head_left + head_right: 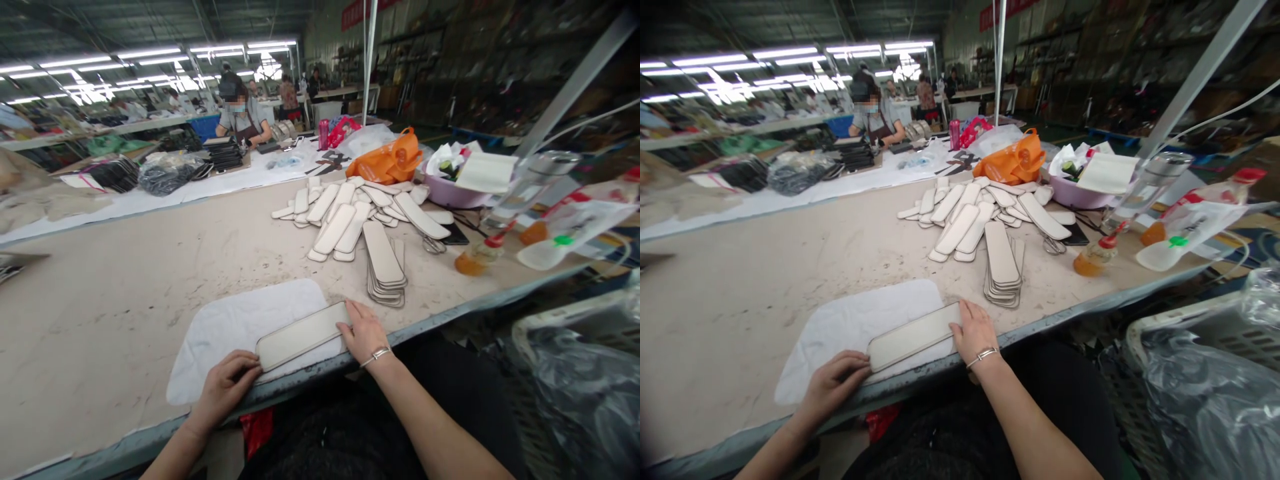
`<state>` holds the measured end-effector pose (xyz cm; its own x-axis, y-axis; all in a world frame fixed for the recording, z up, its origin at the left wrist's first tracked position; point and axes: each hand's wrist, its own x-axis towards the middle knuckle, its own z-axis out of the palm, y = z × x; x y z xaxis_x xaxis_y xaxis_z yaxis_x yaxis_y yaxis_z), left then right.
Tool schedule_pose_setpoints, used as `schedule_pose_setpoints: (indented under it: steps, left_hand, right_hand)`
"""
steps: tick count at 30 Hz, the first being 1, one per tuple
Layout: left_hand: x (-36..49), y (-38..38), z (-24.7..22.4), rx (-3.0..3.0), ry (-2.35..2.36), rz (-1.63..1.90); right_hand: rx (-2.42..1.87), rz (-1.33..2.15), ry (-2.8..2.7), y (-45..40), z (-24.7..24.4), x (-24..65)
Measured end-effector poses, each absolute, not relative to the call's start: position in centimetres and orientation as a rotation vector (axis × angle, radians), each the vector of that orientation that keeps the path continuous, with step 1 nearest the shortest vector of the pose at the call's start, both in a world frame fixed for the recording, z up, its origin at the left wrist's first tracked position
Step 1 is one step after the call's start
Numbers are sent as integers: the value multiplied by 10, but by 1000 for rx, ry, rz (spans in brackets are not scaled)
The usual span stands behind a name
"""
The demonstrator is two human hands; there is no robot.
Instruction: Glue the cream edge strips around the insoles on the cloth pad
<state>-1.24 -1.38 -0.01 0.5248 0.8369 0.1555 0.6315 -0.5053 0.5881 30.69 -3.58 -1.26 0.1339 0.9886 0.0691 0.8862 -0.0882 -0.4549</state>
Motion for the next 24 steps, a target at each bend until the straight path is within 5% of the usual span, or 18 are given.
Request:
schedule_pose_setpoints:
  steps: [14,24]
  left_hand:
    - [29,10,25,2265,1412,196]
    - [67,-13,39,1193,1248,800]
  right_hand:
    - [-1875,668,-1369,-30,-6,325]
    - [-1189,934,-586,-29,8,348]
